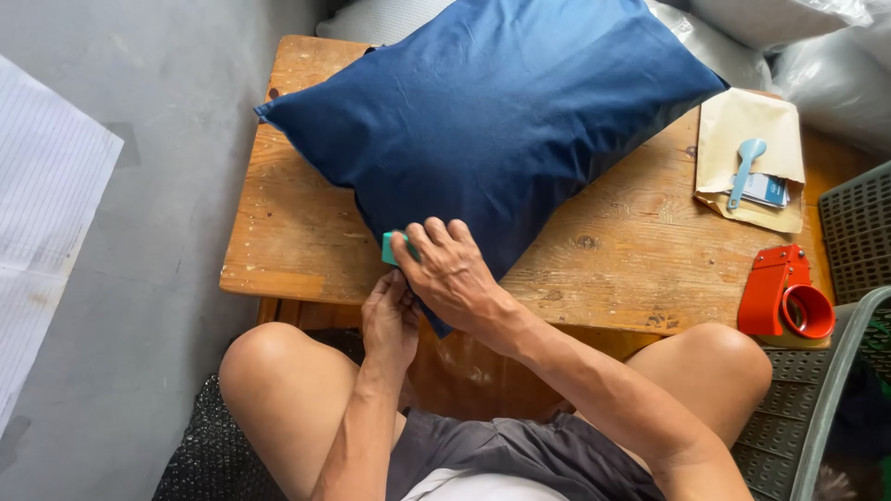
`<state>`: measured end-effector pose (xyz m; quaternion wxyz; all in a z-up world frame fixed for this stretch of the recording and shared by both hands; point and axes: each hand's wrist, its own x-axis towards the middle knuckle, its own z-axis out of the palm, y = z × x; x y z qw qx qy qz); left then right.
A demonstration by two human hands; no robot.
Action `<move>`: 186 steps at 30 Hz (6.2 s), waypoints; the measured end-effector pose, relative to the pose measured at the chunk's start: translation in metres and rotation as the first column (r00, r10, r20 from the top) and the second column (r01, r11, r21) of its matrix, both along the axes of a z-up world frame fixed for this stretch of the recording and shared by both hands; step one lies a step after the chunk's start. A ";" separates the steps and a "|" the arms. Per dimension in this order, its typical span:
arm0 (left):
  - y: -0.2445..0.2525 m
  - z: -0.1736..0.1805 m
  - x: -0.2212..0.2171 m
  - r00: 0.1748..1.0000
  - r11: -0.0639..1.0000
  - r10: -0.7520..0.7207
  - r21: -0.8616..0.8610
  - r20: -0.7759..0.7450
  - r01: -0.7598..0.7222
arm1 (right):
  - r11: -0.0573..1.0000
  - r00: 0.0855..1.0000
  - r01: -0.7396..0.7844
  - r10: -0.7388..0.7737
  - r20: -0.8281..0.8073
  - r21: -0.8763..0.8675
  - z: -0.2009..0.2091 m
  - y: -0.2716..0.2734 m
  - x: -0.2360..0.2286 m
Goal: The person scrubs the surface of a blue bag with a green sponge and then uses a small brush to clean the seams and handles. The bag is flipped and repositioned on the table during the process.
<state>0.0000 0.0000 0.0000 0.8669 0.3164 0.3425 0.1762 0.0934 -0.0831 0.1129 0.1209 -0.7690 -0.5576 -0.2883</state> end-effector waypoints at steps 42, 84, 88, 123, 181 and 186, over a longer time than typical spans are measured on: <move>-0.028 0.101 -0.032 0.890 0.876 -0.112 0.380 -0.442 0.299 | 0.931 0.928 -0.355 0.361 -0.089 0.082 0.015 -0.094 -0.002; -0.012 0.102 -0.027 0.901 0.910 -0.138 0.307 -0.411 0.280 | 0.885 0.980 0.193 -0.157 -0.119 0.424 -0.022 -0.116 0.114; -0.018 0.114 -0.025 0.873 0.911 -0.141 0.284 -0.467 0.299 | 0.705 0.801 0.595 -0.480 -0.358 0.386 -0.048 -0.161 0.168; -0.043 0.104 0.091 0.949 -0.652 -0.186 0.691 0.254 -0.313 | 0.586 0.731 0.666 -0.390 -0.560 0.462 -0.069 -0.161 0.166; 0.042 0.117 0.088 0.852 -0.532 0.048 0.709 -0.521 0.464 | 0.989 0.996 -0.044 0.032 0.089 0.139 0.026 -0.087 0.099; 0.046 0.117 0.085 0.813 -0.523 0.044 0.680 -0.581 0.514 | 0.710 0.738 0.669 -0.670 -0.082 0.221 -0.008 -0.157 0.233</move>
